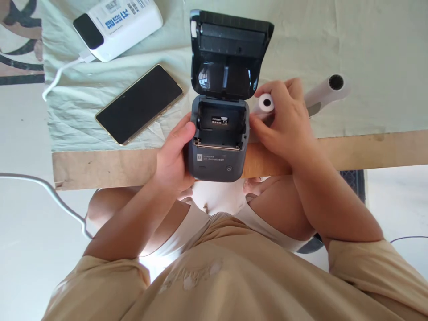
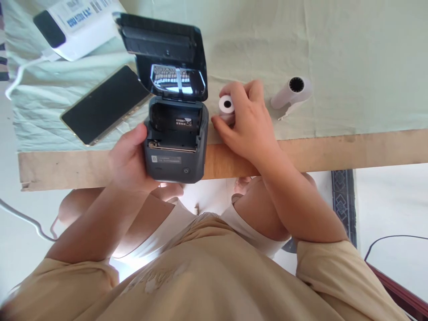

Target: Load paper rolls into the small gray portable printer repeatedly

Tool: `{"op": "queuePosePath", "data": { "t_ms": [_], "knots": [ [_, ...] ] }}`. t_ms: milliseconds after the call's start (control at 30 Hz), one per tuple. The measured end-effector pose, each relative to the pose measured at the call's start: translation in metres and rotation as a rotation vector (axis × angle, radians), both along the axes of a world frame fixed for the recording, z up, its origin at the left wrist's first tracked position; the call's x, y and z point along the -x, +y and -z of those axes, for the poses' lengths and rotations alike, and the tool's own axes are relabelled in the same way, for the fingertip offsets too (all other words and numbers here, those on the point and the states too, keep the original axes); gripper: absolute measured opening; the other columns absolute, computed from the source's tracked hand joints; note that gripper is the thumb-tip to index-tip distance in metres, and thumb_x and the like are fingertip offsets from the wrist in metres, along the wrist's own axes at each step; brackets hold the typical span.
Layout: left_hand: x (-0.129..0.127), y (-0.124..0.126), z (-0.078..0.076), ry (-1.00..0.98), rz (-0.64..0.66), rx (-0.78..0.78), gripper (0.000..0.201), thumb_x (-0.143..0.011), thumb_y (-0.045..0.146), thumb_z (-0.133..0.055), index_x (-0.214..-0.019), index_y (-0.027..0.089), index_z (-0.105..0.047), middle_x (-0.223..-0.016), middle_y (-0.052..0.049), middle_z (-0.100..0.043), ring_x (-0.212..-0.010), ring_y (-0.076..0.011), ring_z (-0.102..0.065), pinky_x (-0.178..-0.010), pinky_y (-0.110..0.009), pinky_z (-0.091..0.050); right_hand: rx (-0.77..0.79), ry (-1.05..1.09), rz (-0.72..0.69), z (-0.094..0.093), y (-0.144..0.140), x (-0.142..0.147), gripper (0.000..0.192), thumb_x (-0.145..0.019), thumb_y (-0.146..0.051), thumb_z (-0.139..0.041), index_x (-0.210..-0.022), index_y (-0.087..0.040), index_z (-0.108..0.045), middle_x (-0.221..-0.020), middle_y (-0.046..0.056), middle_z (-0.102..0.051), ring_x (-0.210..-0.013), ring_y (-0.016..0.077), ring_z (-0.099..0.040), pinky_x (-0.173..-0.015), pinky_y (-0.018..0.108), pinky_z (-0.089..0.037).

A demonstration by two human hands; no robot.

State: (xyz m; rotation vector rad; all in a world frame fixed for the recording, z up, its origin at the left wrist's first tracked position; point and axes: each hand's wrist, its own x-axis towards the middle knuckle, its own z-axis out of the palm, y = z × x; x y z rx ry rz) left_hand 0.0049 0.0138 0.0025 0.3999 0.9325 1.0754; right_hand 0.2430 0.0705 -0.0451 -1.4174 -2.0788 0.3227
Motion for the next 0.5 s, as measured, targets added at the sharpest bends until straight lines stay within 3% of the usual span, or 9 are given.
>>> {"op": "queuePosePath", "data": {
  "t_ms": [100, 200, 333, 500],
  "knots": [
    [0.002, -0.001, 0.000, 0.029, -0.019, -0.059, 0.022, -0.102, 0.040, -0.064, -0.104, 0.021, -0.076, -0.089, -0.005, -0.081, -0.074, -0.0215, -0.077, -0.067, -0.033, -0.061, -0.036, 0.020, -0.003, 0.000, 0.002, -0.003, 0.036, -0.095, -0.033, -0.078, -0.127, -0.034, -0.062, -0.107, 0.005, -0.070, -0.102, 0.0282, -0.072, -0.085, 0.045, -0.067],
    [0.003, -0.002, -0.001, 0.019, -0.012, -0.027, 0.020, -0.103, 0.038, -0.064, -0.106, 0.023, -0.077, -0.088, -0.005, -0.080, -0.088, -0.0262, -0.082, -0.079, -0.036, -0.066, 0.009, 0.083, 0.003, -0.009, -0.004, 0.000, 0.047, -0.097, -0.036, -0.079, -0.138, -0.036, -0.056, -0.103, 0.001, -0.073, -0.089, 0.0239, -0.070, -0.082, 0.042, -0.065],
    [0.004, -0.002, -0.001, 0.003, 0.019, 0.001, 0.019, -0.103, 0.038, -0.067, -0.115, 0.027, -0.076, -0.080, -0.004, -0.077, -0.096, -0.0300, -0.082, -0.080, -0.039, -0.067, 0.061, 0.101, -0.125, -0.032, -0.024, 0.016, 0.044, -0.101, -0.044, -0.078, -0.140, -0.035, -0.060, -0.114, 0.003, -0.078, -0.116, 0.0285, -0.074, -0.100, 0.048, -0.066],
    [0.002, -0.003, 0.006, 0.000, 0.009, -0.107, 0.021, -0.101, 0.043, -0.075, -0.106, 0.023, -0.077, -0.074, 0.000, -0.073, -0.066, -0.0179, -0.072, -0.058, -0.027, -0.058, 0.028, 0.137, -0.184, -0.050, -0.044, 0.028, 0.041, -0.098, -0.040, -0.076, -0.136, -0.034, -0.063, -0.126, 0.006, -0.079, -0.128, 0.0317, -0.075, -0.102, 0.051, -0.068]
  ]
}}
